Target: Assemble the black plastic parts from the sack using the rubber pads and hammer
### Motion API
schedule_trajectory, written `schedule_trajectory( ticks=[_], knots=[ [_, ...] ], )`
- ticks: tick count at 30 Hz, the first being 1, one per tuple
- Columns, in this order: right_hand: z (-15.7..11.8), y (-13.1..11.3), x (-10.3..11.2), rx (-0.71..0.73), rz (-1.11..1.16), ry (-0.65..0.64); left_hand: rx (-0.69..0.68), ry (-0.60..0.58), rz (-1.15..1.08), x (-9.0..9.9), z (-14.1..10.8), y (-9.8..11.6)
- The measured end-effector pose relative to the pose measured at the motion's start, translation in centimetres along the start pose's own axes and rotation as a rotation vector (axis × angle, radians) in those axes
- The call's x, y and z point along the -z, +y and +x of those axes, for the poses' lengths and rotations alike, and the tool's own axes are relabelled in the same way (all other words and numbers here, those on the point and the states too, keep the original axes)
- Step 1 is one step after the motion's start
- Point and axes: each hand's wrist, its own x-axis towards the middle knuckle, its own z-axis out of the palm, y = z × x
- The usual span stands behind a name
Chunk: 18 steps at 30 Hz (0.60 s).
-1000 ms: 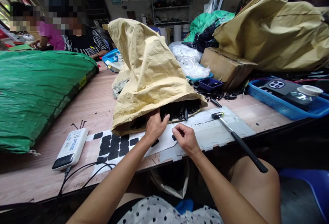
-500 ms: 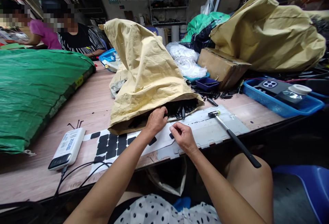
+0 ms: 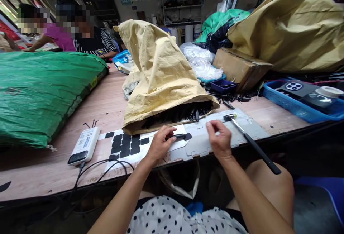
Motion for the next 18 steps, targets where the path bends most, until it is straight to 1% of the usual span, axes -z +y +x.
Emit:
schedule_trajectory(
  ticks=[2, 4, 5, 6, 8, 10, 11, 12, 14, 16, 17, 18],
  knots=[
    [1.6, 1.7, 2.8, -0.024, -0.313, 0.075, -0.038, -0.004, 0.097, 0.0, -0.2, 0.3],
    [3.1, 3.6, 5.3, -0.102, -0.634, 0.049, -0.061, 0.005, 0.181, 0.0, -0.1, 0.5],
    [3.7, 4.6, 6.3, -0.171, -0.767, 0.015, -0.061, 0.010, 0.208, -0.2, 0.0, 0.4],
    [4.1, 5.5, 7.1, -0.235, -0.862, -0.048, -0.055, 0.014, 0.223, -0.3, 0.1, 0.3],
    [4.6, 6.9, 8.3, -0.327, -0.972, -0.161, -0.032, 0.014, 0.221, -0.5, 0.2, 0.0],
    [4.8, 7.4, 9.0, -0.364, -0.998, -0.243, -0.006, 0.013, 0.209, -0.7, 0.3, -0.3],
    [4.7, 7.3, 9.3, -0.368, -0.994, -0.250, 0.006, 0.011, 0.203, -0.7, 0.3, -0.4],
    [4.5, 6.8, 9.5, -0.366, -0.980, -0.227, 0.015, 0.006, 0.196, -0.7, 0.4, -0.4],
    [3.9, 5.0, 9.5, -0.321, -0.906, -0.113, 0.025, -0.011, 0.183, -0.6, 0.4, -0.3],
    [2.8, 2.5, 8.8, -0.210, -0.739, -0.012, 0.034, -0.027, 0.175, -0.5, 0.4, -0.3],
    [2.1, 1.1, 8.2, -0.143, -0.624, -0.015, 0.039, -0.032, 0.172, -0.5, 0.5, -0.2],
    [1.3, -0.3, 7.3, -0.085, -0.492, -0.071, 0.046, -0.034, 0.171, -0.5, 0.5, -0.2]
  ],
)
